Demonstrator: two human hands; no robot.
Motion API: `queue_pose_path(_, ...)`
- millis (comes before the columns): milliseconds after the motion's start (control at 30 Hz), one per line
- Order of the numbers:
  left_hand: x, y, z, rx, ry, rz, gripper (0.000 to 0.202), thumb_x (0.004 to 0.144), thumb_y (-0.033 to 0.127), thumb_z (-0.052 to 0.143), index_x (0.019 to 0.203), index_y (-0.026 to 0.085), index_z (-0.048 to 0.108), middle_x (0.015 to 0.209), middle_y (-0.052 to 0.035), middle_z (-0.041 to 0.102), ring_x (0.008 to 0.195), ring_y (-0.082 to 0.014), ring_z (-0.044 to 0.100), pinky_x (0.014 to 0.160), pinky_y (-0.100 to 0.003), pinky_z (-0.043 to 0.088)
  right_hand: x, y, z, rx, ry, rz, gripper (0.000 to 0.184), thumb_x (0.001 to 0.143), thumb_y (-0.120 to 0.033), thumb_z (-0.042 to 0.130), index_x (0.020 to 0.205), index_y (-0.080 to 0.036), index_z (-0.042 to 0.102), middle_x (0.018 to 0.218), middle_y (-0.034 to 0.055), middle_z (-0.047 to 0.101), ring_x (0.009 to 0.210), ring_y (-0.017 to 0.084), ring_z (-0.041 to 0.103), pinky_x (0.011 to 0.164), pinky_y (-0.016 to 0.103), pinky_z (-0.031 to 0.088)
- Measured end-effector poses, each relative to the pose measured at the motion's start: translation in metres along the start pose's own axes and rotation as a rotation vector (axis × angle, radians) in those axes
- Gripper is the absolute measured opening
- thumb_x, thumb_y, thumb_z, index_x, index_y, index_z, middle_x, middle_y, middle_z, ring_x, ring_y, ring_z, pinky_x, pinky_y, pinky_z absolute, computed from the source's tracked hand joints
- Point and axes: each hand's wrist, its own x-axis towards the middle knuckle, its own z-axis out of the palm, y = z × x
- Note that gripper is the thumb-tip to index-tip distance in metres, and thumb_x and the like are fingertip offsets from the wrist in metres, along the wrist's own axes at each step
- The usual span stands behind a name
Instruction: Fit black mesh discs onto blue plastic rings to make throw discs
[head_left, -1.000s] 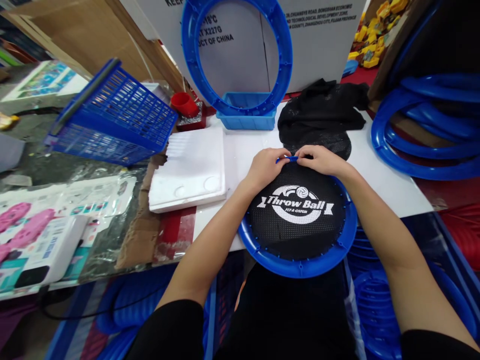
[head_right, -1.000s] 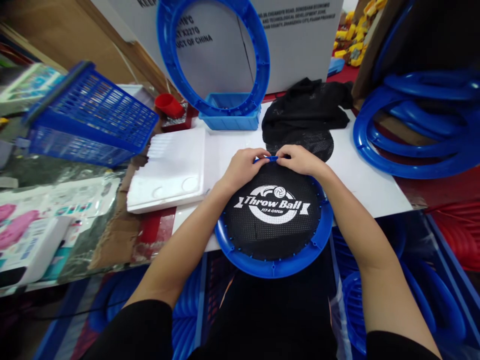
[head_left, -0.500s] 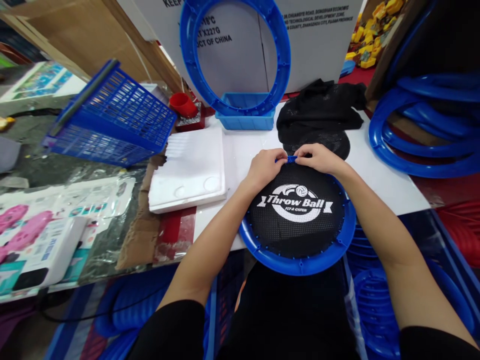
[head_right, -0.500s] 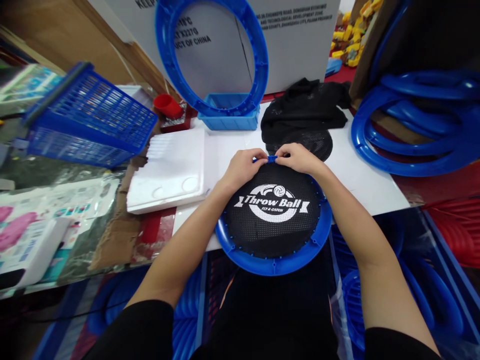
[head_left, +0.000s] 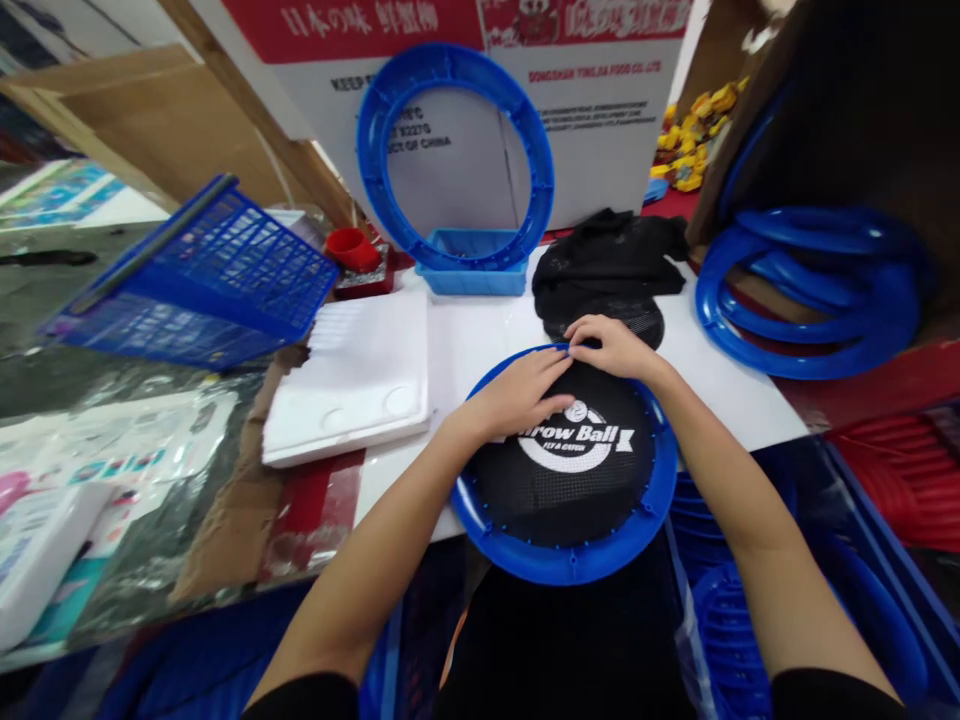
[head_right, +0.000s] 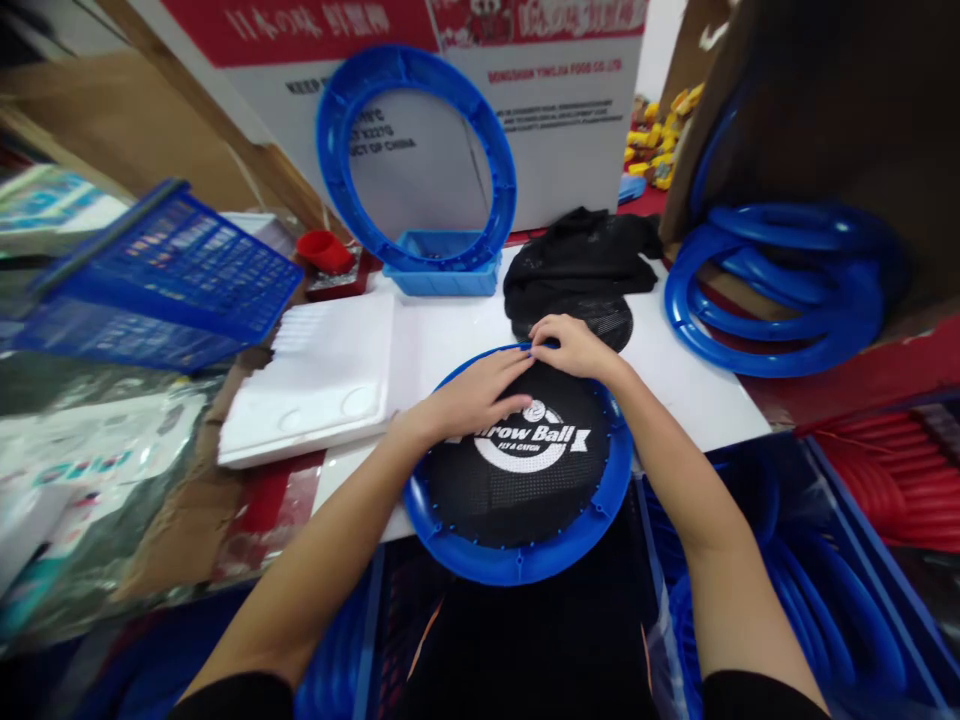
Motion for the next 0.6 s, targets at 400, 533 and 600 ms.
queue_pose_path(400,0.001,0.012,0.011,0.179,-0.066,-0.111,0.090,0.102,0.080,0.046,0.170,0.021,0.043,0.171,-0.0180,0.047,0.158,-0.0394,0.045,0.132,-0.055,0.034,-0.012,-0.001,-0.034,-0.160,-0.145,0.017,0.021,0.099,-0.035,0.071,0.114,-0.029,0.085,0.154,0.0101,0.068,0.145,0.034,0.060,0.126,0.056,0.040)
queue_pose_path(533,0.003,0.037,0.004,0.215,-0.035,-0.189,0.085,0.102,0.074,0.054,0.169,0.023,0.044,0.181,-0.0192,0.029,0.168,-0.0472,0.023,0.134,-0.068,0.020,-0.061,0.008,-0.072,-0.474,0.334,0.374,0.040,0.108,-0.037,0.053,0.141,-0.022,0.071,0.143,0.0210,0.071,0.132,0.038,0.064,0.122,0.061,0.039)
queue_pose_path(600,-0.001,0.063,0.002,0.174,-0.048,-0.203,0.087,0.102,0.075,0.053,0.172,0.025,0.040,0.184,-0.0188,0.011,0.169,-0.0523,0.005,0.131,-0.078,0.013,-0.094,0.015,-0.085,-0.737,0.371,0.667,0.050,0.106,-0.037,0.056,0.150,-0.013,0.060,0.140,0.0285,0.069,0.130,0.045,0.061,0.118,0.068,0.037)
